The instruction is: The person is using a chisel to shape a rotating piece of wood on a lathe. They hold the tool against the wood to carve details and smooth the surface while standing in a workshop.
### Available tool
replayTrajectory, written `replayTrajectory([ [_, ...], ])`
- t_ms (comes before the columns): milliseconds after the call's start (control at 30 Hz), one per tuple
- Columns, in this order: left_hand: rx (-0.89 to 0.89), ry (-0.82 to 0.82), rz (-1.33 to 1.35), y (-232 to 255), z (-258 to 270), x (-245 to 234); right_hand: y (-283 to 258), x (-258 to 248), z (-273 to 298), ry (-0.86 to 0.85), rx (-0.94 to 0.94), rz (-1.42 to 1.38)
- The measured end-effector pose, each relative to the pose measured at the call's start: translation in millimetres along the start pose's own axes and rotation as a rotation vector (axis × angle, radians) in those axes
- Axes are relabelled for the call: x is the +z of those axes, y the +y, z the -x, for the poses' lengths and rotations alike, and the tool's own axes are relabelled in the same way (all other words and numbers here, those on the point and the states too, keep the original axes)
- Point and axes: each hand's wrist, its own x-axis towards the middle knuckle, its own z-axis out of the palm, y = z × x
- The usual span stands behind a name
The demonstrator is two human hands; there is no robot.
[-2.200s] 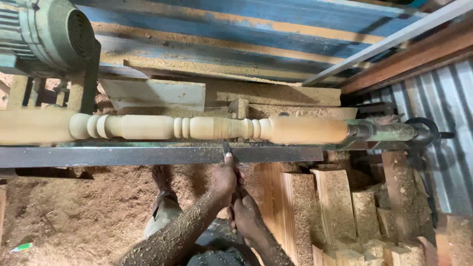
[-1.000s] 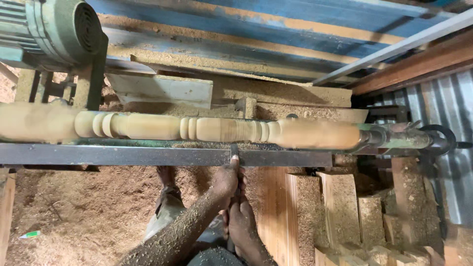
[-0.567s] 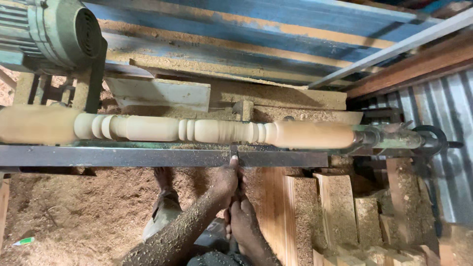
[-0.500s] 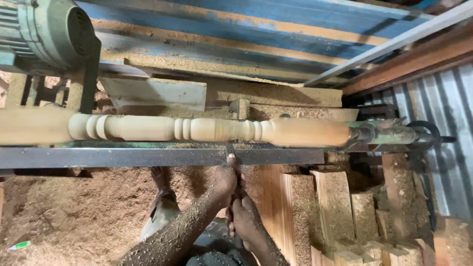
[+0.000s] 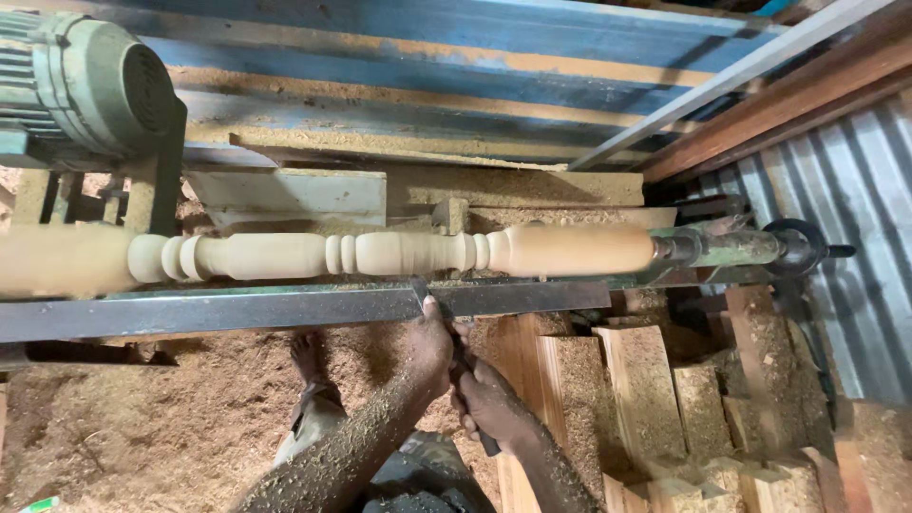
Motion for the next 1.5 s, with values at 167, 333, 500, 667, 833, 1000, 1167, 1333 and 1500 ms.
replayTrajectory([
  [167, 0.032, -0.112, -0.09, 2, -6, -11, 16, 27, -9, 0.061, -0.057, -0.128],
  [333, -0.041, -0.176, -0.27, 19, -3, -23, 35, 62, -19, 0.132, -0.185, -0.194],
  [500, -0.01, -0.214, -0.22, 37, 27, -57, 51, 97, -35, 0.162, -0.203, -0.213],
  [667, 0.032, -0.095, 0.086, 65, 52, -123, 36, 131, -34, 0.07, -0.021, 0.032],
  [833, 0.129, -0.149, 0.022, 104, 50, -197, 37, 214, -61, 0.09, -0.048, -0.045],
  [1000, -0.024, -0.227, -0.15, 138, 38, -239, 50, 294, -90, 0.277, 0.009, -0.15],
  [1167, -0.087, -0.277, -0.189, 147, 35, -247, 36, 314, -72, 0.196, -0.014, -0.467],
  [1333, -0.058, -0.173, -0.171, 135, 39, -232, 18, 295, -47, 0.237, 0.06, -0.229],
  [1500, -0.073, -0.019, -0.086, 127, 47, -202, 20, 237, -50, 0.063, 0.098, -0.057],
])
